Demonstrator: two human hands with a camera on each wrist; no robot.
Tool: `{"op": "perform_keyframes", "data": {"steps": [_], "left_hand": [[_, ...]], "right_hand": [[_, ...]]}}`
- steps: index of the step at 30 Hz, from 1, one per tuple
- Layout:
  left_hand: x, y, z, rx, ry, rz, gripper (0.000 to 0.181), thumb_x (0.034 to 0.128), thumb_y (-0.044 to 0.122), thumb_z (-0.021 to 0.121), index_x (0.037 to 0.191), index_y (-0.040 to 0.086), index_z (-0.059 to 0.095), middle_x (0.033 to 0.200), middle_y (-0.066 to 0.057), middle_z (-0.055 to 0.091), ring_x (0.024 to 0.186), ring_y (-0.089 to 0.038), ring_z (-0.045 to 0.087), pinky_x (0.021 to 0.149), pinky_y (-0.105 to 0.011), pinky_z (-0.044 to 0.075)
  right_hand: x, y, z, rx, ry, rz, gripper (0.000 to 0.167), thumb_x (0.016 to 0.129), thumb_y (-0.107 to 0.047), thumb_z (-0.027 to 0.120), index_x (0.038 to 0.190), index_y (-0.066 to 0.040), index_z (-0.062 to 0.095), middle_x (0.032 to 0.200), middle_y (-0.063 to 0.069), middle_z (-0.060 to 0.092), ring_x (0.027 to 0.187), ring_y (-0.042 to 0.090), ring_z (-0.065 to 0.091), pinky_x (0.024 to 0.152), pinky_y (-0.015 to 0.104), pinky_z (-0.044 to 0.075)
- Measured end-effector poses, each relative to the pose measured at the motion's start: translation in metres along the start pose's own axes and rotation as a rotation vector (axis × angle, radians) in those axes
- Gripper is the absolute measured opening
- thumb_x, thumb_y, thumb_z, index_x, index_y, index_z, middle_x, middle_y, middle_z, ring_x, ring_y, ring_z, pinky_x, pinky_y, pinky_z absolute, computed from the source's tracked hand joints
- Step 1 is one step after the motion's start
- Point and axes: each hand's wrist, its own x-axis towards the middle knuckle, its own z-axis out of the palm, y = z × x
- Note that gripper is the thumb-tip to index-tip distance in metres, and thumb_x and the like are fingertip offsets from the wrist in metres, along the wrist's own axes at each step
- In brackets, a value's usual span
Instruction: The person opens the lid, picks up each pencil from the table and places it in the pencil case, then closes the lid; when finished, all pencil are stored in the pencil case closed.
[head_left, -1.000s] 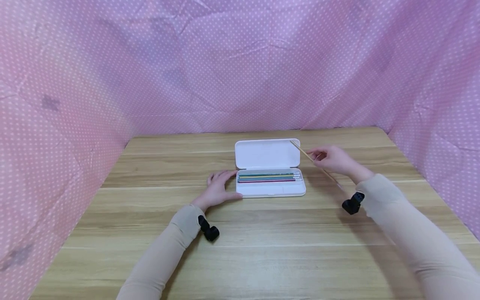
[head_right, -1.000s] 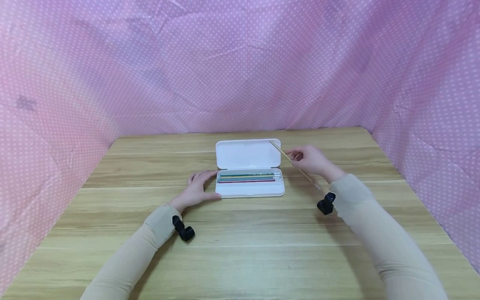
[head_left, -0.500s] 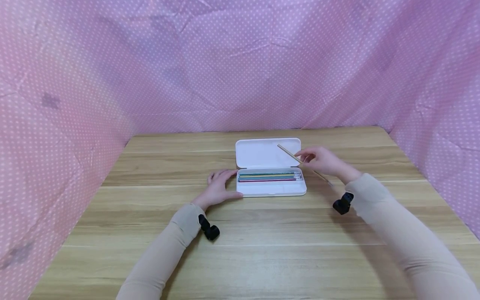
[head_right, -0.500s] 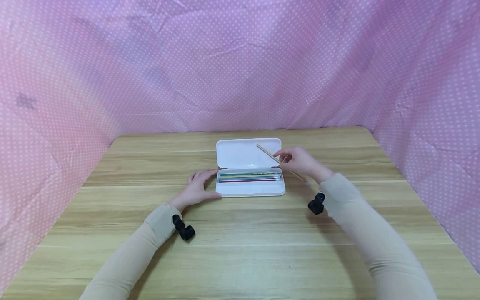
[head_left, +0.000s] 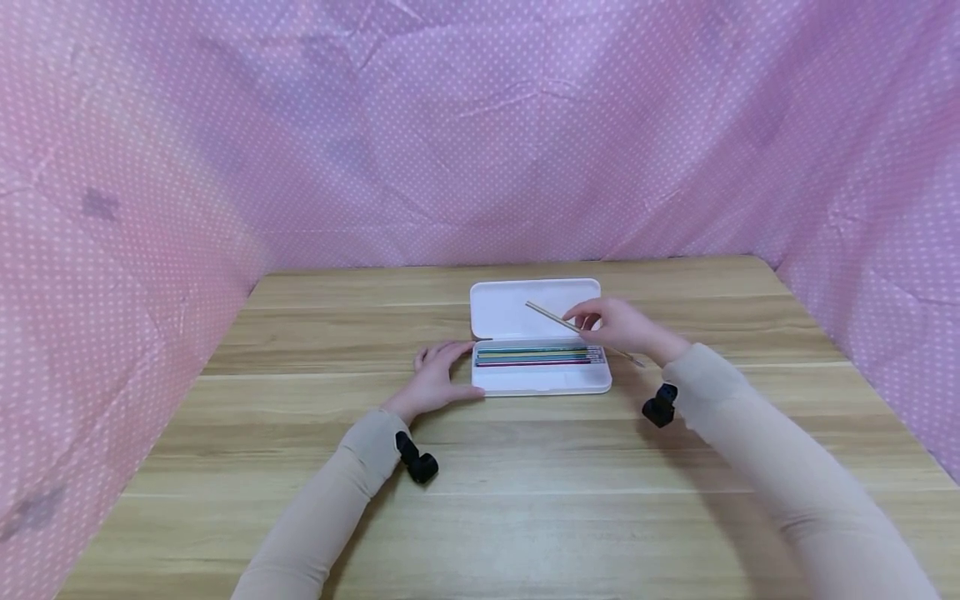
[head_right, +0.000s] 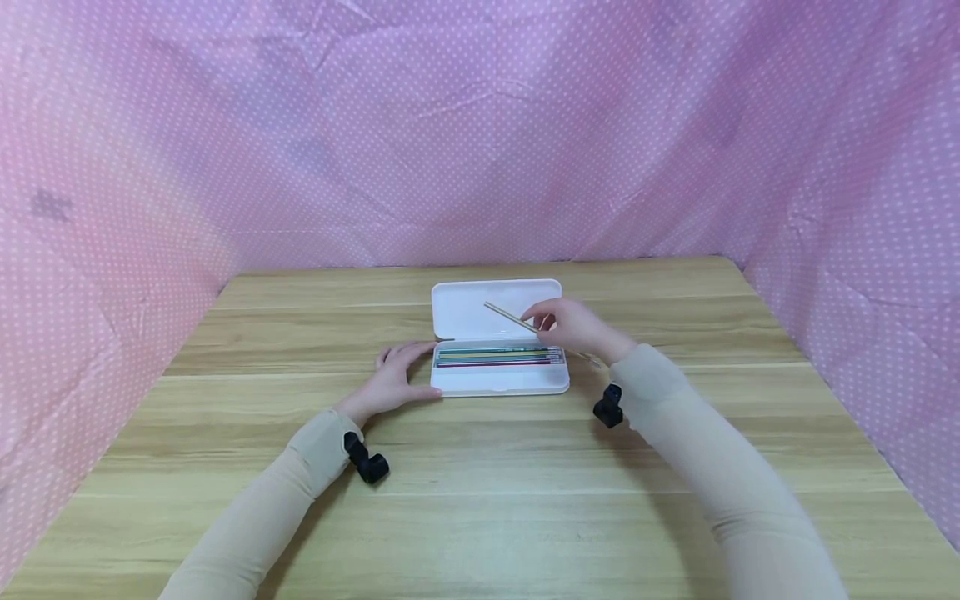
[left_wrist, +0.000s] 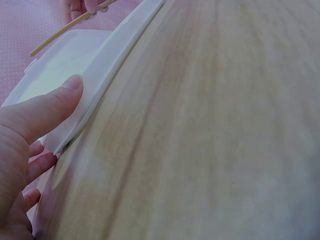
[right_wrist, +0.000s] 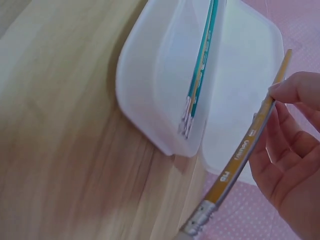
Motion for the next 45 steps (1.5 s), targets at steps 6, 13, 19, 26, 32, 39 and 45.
{"op": "perform_keyframes", "data": {"steps": [6,13,19,26,32,39,45], "left_hand": [[0.001,0.0,0.0,-0.002,0.005,0.009,0.084,0.0726,0.039,0.08,0.143,0.014,0.042,0.145,-0.007,0.044,0.139,-0.032,0.025,0.111,-0.054,-0.001],[0.001,-0.001,0.0,-0.007,0.016,0.02,0.083,0.0724,0.039,0.08,0.142,0.014,0.042,0.145,-0.007,0.045,0.138,-0.032,0.026,0.111,-0.055,-0.001],[0.001,-0.002,0.0,-0.006,0.016,0.022,0.084,0.0724,0.039,0.08,0.142,0.014,0.042,0.145,-0.007,0.045,0.138,-0.031,0.026,0.111,-0.054,-0.001],[0.002,-0.001,0.0,-0.006,0.015,0.02,0.082,0.073,0.039,0.08,0.142,0.015,0.042,0.145,-0.006,0.045,0.139,-0.031,0.025,0.111,-0.055,-0.001],[0.001,-0.001,-0.001,-0.003,0.011,0.02,0.083,0.0731,0.038,0.08,0.143,0.014,0.041,0.145,-0.007,0.044,0.139,-0.032,0.025,0.111,-0.054,-0.001],[0.001,-0.003,0.001,0.005,0.012,0.016,0.085,0.0731,0.038,0.08,0.143,0.013,0.04,0.146,-0.008,0.043,0.139,-0.032,0.025,0.112,-0.054,-0.001],[0.001,-0.003,0.002,0.001,0.002,0.006,0.084,0.0732,0.039,0.08,0.143,0.013,0.041,0.146,-0.008,0.042,0.139,-0.031,0.024,0.112,-0.054,-0.002]], "right_hand": [[0.007,-0.016,0.001,-0.017,-0.033,0.005,0.031,0.085,0.0,0.06,0.116,-0.005,0.066,0.095,0.008,0.065,0.093,0.023,0.059,0.08,0.038,0.05],[0.02,-0.029,0.006,-0.099,-0.045,-0.094,0.03,0.084,0.002,0.059,0.112,-0.005,0.067,0.095,0.006,0.067,0.088,0.02,0.06,0.08,0.038,0.051],[0.032,-0.043,0.012,-0.173,-0.086,-0.171,0.027,0.084,0.004,0.06,0.109,-0.003,0.068,0.094,0.008,0.067,0.087,0.021,0.061,0.081,0.039,0.052],[0.038,-0.052,0.016,-0.232,-0.122,-0.173,0.024,0.086,0.003,0.061,0.108,-0.003,0.069,0.094,0.009,0.067,0.088,0.021,0.061,0.085,0.038,0.051],[0.041,-0.052,0.021,-0.253,-0.146,-0.199,0.024,0.086,0.003,0.059,0.107,-0.002,0.069,0.093,0.01,0.068,0.087,0.023,0.062,0.084,0.038,0.051],[0.049,-0.05,0.033,-0.302,-0.197,-0.183,0.026,0.086,0.005,0.057,0.108,-0.004,0.069,0.093,0.009,0.067,0.086,0.021,0.06,0.085,0.037,0.05],[0.049,-0.05,0.041,-0.318,-0.232,-0.163,0.027,0.086,0.005,0.055,0.109,-0.004,0.069,0.094,0.009,0.067,0.088,0.02,0.06,0.088,0.038,0.049]]}}
